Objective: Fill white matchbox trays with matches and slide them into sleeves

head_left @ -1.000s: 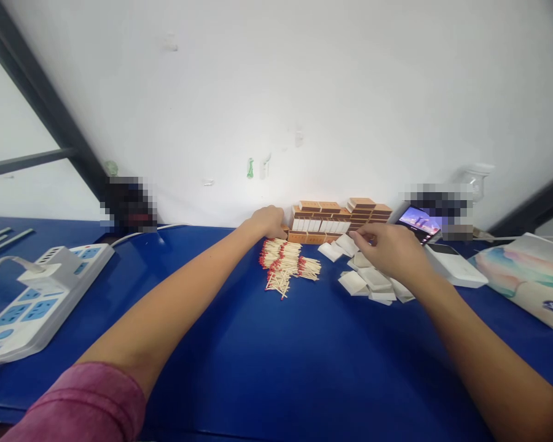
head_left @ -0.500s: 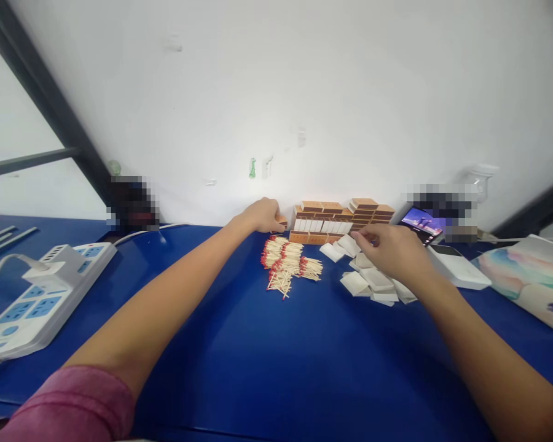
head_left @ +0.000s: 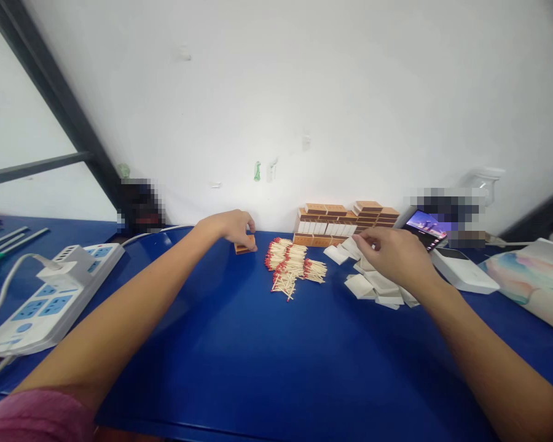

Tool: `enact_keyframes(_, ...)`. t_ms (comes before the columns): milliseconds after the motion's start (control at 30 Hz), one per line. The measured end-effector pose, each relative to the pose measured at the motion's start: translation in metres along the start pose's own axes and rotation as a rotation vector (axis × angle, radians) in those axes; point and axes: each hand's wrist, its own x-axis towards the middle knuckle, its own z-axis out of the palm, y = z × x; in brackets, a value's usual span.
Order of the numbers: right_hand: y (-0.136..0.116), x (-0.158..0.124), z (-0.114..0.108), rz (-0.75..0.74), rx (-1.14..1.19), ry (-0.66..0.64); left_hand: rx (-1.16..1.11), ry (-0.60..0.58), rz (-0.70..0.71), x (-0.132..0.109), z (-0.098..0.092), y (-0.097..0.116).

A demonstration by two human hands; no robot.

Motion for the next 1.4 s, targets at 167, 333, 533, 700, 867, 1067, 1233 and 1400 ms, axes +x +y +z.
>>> enact_keyframes(167, 0.003, 0.000, -0.001, -0.015, 0.020, 0.028, 0.021, -0.060, -0.027, 0.016, 0.003, 0.009)
enact_keyframes(333, 0.002, 0.000, -0.002, -0.013, 0.027, 0.025, 0.031, -0.154, -0.063, 0.015, 0.001, 0.009)
enact_keyframes(533, -0.002, -0.001, -0.001, -0.042, 0.022, 0.016, 0.013, -0.096, -0.028, 0.000, 0.004, 0.005)
enact_keyframes(700, -0.010, -0.004, 0.000, -0.076, 0.033, 0.044, 0.038, 0.001, -0.027, -0.017, 0.011, 0.005)
enact_keyframes(867, -0.033, -0.009, -0.004, -0.144, 0.107, 0.056, 0.092, 0.127, -0.014, -0.037, 0.013, 0.008)
enact_keyframes(1067, -0.099, -0.038, -0.013, -0.090, 0.837, -0.243, 0.006, 0.385, 0.283, -0.085, 0.027, 0.061)
enact_keyframes(1233, -0.142, -0.060, -0.014, 0.121, 1.247, -0.487, -0.073, 0.527, 0.449, -0.104, 0.055, 0.083)
enact_keyframes(1400, -0.137, -0.060, -0.006, 0.246, 1.274, -0.414, -0.161, 0.667, 0.375, -0.099, 0.073, 0.069)
